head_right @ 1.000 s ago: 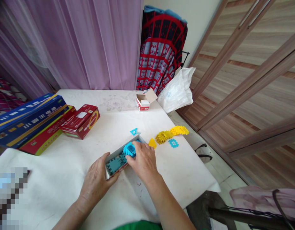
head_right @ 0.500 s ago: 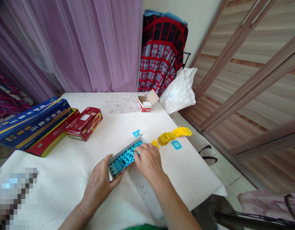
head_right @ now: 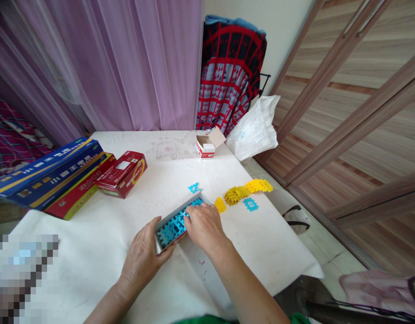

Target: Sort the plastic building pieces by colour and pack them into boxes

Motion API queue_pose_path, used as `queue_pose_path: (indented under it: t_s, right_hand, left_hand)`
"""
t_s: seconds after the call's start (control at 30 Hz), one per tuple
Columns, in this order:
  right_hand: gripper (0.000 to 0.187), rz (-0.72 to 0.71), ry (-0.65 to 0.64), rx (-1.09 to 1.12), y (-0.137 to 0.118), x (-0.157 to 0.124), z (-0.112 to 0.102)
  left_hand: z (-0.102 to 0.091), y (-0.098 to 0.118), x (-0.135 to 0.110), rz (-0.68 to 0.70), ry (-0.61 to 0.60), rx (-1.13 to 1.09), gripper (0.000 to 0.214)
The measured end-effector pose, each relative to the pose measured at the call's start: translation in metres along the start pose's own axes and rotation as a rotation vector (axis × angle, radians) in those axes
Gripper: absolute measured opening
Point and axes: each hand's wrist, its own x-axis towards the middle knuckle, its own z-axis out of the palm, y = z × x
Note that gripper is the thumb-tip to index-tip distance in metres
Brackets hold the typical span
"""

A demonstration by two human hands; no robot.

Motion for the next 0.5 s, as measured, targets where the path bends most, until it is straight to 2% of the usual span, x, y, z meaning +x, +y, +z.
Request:
queue_pose_path:
  t_s: [0.13, 0.37, 0.5]
  right_hand:
    - [0.026, -0.023, -0.031, 0.032, -0.001, -0.002, 0.002]
    - [0.026, -0.181, -0.124, 0.057, -0.012, -0.005, 0.001]
    - [0.028, -0.111, -0.018, 0.1, -0.004, -0.007, -0.005]
  left_hand:
    - [-0.001, 0.0, 0.001, 0.007, 0.0, 0.002, 0.068]
    - [0.0, 0.0, 0.0, 0.012, 0.011, 0.016, 0.067]
    - [-0.001, 0.001, 0.0, 0.011, 0.001, 0.024, 0.067]
